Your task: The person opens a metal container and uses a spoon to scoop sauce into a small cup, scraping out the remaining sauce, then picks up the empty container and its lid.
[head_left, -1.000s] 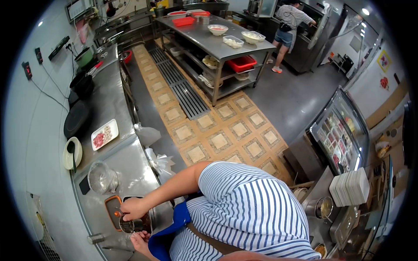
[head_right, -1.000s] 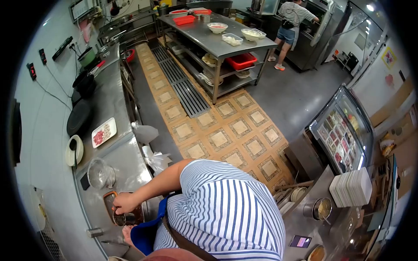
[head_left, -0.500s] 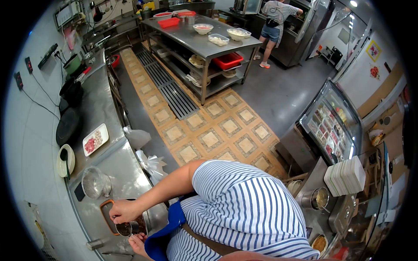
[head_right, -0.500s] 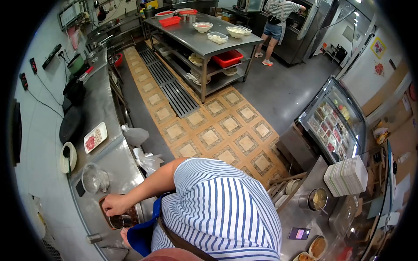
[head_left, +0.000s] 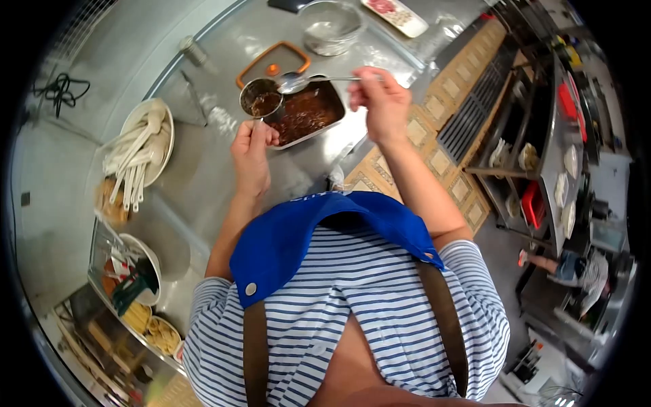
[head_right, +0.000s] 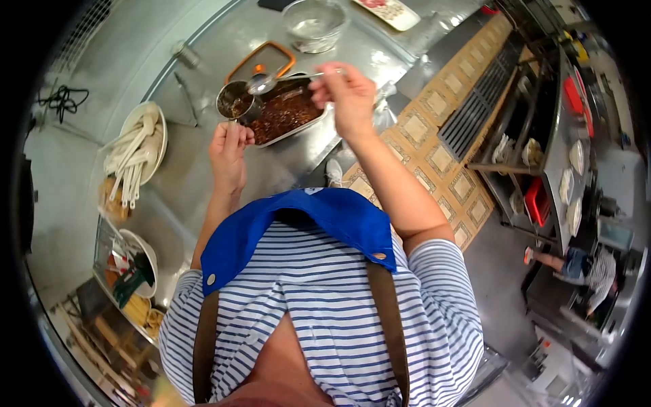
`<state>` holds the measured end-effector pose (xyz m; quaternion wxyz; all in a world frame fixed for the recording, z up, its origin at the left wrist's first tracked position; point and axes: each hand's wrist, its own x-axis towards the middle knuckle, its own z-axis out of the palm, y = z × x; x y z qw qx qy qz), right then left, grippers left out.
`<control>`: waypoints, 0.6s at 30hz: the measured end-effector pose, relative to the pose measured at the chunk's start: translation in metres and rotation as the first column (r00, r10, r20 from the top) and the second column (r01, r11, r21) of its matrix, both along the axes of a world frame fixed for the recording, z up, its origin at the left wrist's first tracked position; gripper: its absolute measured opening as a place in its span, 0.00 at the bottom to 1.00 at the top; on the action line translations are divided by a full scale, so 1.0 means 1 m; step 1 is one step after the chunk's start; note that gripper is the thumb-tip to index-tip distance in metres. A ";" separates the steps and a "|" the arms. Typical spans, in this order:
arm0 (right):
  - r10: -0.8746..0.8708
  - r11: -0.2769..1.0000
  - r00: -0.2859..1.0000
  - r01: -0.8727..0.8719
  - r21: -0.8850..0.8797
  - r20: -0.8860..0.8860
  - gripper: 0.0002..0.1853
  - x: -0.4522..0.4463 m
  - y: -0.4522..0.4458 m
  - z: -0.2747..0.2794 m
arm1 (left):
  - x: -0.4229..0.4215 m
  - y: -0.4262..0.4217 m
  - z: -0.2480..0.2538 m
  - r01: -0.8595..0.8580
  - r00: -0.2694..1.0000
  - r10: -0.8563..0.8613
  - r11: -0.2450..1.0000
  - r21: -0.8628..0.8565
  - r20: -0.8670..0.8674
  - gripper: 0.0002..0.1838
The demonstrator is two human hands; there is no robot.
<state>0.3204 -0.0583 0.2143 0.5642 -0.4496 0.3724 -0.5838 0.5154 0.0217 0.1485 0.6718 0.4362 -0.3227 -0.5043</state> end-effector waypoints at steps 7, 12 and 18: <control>0.011 0.993 0.954 0.025 0.116 -0.301 0.07 -0.059 -0.029 -0.025 | -0.029 -0.006 -0.005 -0.176 0.980 0.184 0.979 -0.106 0.072 0.07; -0.045 0.990 0.768 -0.052 -0.133 -0.639 0.06 -0.031 -0.041 -0.073 | -0.030 -0.013 -0.028 -0.223 0.974 0.227 0.971 -0.090 0.027 0.06; -0.092 0.946 0.452 -0.239 -0.220 -0.887 0.04 -0.008 -0.031 -0.082 | -0.033 -0.019 -0.038 -0.213 0.977 0.212 0.976 -0.048 -0.015 0.08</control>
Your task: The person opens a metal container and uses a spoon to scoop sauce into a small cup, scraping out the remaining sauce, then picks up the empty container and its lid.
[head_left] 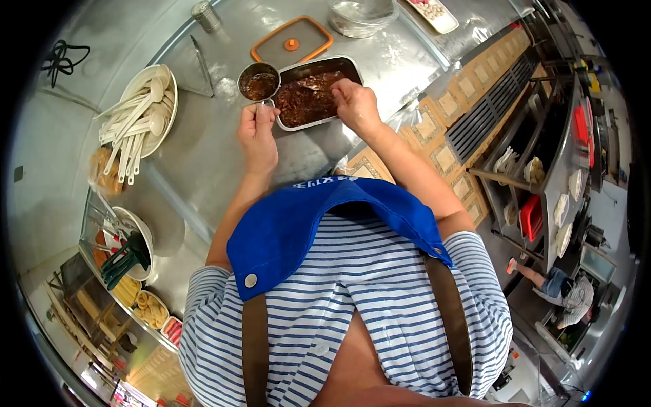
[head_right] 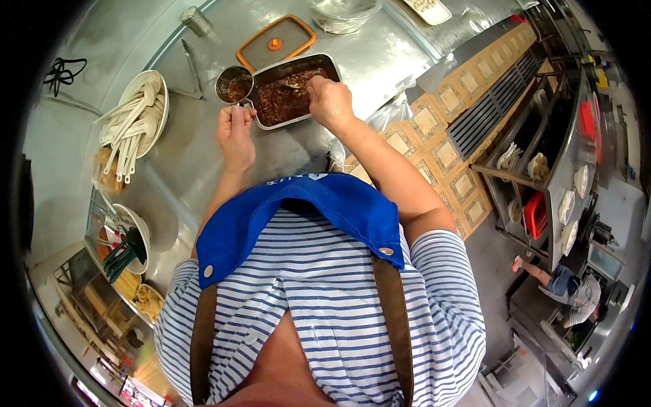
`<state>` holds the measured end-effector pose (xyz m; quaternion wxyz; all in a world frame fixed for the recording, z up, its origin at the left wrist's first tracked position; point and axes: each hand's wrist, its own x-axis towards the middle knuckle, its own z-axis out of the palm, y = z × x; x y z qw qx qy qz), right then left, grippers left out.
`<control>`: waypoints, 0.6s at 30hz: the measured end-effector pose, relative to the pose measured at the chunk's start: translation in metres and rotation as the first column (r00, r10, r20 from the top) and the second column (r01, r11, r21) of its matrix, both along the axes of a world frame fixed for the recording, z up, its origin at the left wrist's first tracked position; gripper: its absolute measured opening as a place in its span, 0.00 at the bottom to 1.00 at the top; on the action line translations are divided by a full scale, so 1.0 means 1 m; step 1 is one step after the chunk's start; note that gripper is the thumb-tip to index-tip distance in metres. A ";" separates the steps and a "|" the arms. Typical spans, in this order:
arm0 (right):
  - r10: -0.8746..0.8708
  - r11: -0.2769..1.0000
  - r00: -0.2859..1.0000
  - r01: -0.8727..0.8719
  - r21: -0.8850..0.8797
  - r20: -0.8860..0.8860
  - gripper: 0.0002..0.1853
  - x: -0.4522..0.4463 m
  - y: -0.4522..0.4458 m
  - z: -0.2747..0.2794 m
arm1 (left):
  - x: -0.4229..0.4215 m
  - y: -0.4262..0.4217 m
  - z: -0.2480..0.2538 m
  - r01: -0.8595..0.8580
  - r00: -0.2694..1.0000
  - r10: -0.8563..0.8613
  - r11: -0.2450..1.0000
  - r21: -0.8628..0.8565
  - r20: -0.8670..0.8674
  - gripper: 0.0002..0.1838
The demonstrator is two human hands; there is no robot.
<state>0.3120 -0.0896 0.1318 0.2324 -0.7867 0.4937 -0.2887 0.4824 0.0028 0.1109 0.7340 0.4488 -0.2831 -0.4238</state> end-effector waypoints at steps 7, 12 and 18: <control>0.047 0.968 0.997 -0.030 0.247 -0.061 0.06 0.012 -0.009 -0.007 | 0.000 -0.002 0.000 -0.012 0.998 0.010 1.000 0.027 0.060 0.09; -0.228 0.613 0.956 -0.005 0.790 0.183 0.05 0.011 -0.025 0.018 | 0.002 -0.004 -0.001 -0.019 0.999 0.018 1.000 0.017 0.035 0.10; -0.284 0.494 0.937 -0.040 0.869 0.205 0.05 -0.013 -0.033 0.026 | 0.008 -0.003 0.007 -0.045 0.993 0.045 0.999 -0.004 0.109 0.10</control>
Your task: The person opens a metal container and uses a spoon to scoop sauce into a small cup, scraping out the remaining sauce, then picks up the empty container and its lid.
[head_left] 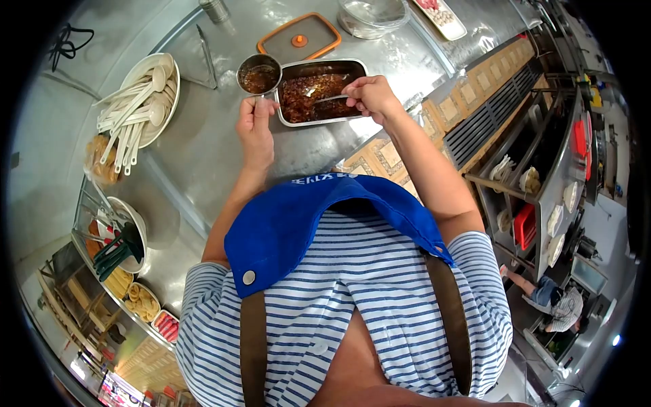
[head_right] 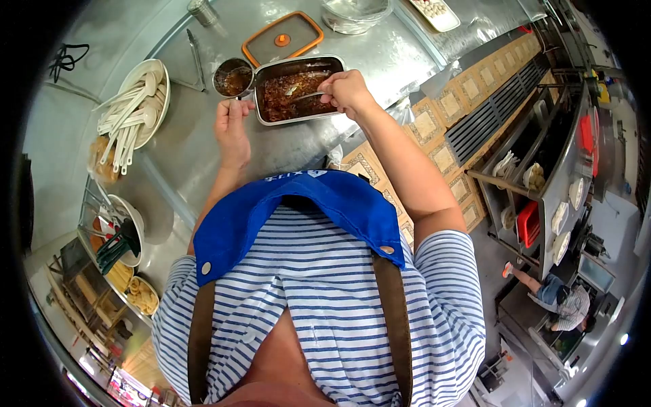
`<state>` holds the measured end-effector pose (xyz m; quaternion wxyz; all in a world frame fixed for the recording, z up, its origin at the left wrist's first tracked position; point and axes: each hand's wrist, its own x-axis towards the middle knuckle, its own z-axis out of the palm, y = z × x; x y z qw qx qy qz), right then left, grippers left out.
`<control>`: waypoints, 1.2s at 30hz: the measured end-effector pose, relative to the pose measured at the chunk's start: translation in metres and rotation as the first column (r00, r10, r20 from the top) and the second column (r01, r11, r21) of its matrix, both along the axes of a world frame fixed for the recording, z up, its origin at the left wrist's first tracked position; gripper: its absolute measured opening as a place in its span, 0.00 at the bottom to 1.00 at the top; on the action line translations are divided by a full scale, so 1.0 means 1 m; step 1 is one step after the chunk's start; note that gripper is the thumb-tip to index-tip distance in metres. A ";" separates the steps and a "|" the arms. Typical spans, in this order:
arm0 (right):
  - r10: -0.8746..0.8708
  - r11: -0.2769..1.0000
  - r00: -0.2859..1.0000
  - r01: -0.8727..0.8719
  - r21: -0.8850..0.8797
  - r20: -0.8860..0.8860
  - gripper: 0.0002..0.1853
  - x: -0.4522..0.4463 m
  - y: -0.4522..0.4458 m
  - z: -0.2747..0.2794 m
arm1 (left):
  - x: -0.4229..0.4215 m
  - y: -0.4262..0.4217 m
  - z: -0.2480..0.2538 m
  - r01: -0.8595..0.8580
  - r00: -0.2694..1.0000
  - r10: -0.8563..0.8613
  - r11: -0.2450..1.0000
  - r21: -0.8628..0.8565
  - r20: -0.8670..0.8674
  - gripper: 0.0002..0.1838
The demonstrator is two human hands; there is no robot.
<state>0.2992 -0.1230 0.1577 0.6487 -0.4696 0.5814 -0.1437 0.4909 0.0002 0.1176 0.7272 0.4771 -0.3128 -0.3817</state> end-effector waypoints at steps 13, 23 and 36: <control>-0.100 0.986 0.995 0.101 -0.133 0.016 0.05 -0.041 -0.004 0.071 | 0.012 0.007 0.028 0.044 0.946 -0.086 0.989 0.138 0.312 0.10; -0.078 0.931 0.994 0.102 -0.350 0.081 0.05 -0.026 0.011 0.134 | -0.009 0.001 0.035 0.094 0.900 -0.175 0.972 0.215 0.399 0.12; -0.047 0.014 0.985 -0.167 -0.986 -0.168 0.04 -0.002 0.058 0.086 | -0.013 0.007 0.033 0.139 0.988 -0.144 0.986 0.091 0.052 0.10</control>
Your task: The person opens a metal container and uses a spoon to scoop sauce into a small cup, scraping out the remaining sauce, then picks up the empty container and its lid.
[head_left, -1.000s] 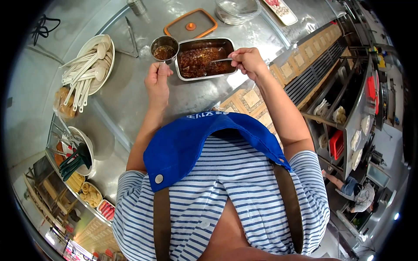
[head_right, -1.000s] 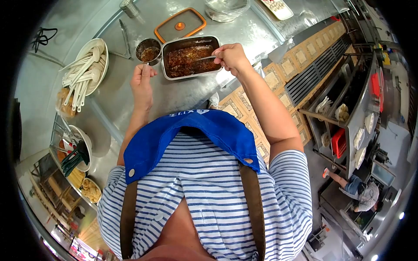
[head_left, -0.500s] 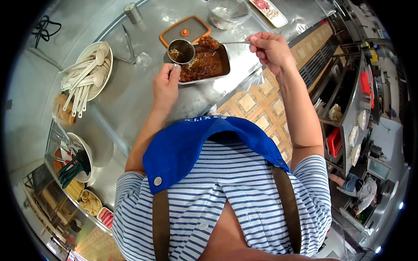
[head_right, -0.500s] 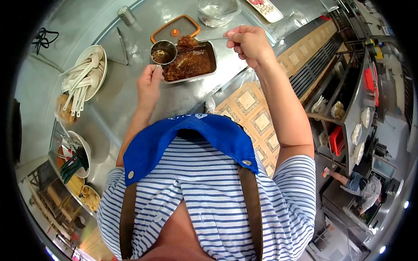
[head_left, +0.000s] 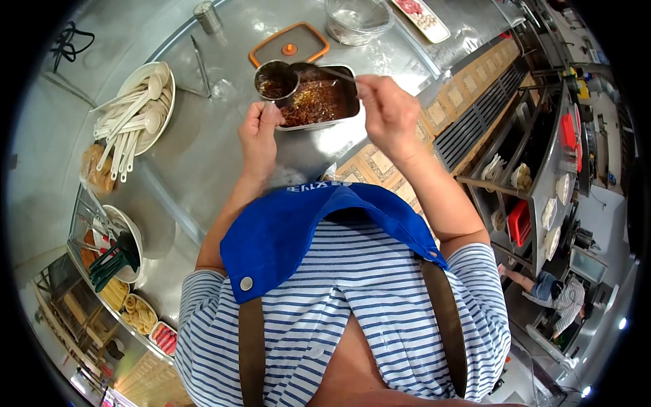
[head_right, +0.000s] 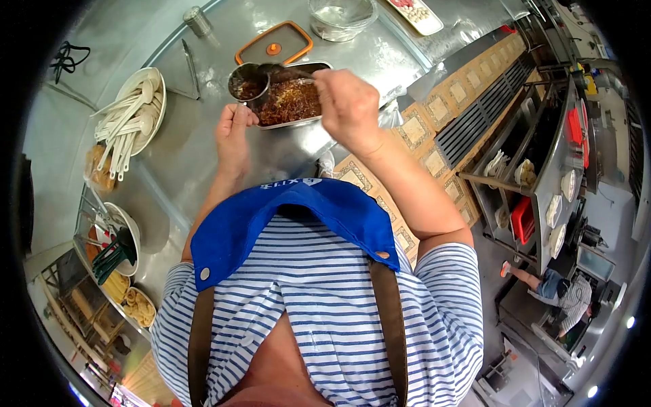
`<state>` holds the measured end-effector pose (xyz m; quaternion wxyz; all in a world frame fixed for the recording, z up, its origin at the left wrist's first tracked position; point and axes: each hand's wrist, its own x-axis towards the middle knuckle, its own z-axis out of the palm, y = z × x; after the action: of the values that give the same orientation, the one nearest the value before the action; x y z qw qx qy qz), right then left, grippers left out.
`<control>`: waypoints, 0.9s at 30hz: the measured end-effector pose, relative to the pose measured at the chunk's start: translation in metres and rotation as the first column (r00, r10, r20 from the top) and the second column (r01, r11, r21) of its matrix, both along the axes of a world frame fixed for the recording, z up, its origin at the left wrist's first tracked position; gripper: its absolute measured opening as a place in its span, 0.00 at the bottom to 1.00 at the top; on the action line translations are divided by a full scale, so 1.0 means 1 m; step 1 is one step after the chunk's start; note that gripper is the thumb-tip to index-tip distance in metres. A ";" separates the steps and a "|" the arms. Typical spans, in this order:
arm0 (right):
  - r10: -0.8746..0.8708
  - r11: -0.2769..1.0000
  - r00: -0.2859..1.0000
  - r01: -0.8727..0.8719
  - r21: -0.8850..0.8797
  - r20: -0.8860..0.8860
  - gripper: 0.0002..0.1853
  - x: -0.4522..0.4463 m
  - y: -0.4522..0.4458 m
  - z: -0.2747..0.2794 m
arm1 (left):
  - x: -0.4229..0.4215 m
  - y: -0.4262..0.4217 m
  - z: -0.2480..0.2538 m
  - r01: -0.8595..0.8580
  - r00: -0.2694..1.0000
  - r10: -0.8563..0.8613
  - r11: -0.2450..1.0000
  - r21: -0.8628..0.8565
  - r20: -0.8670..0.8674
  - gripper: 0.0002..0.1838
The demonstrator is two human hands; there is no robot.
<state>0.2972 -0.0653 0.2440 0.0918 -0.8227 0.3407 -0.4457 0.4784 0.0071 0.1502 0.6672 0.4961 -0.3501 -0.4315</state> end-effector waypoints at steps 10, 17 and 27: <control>-0.191 0.918 0.789 0.355 0.180 -0.584 0.02 -0.017 -0.045 -0.081 | 0.009 0.008 -0.024 -0.059 0.998 0.060 0.998 0.021 -0.019 0.09; -0.011 0.753 0.879 0.321 0.574 -0.478 0.06 0.001 -0.045 -0.093 | 0.009 0.009 -0.023 -0.063 0.989 0.066 0.998 0.026 -0.132 0.10; -0.174 0.092 0.985 0.021 0.996 -0.004 0.06 0.034 -0.051 -0.098 | 0.010 0.008 -0.027 -0.040 0.979 0.041 0.999 0.008 -0.199 0.10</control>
<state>0.3308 -0.1160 0.1461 0.6093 -0.4964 0.5990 -0.1531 0.4883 0.0147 0.1229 0.7066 0.4589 -0.2703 -0.4659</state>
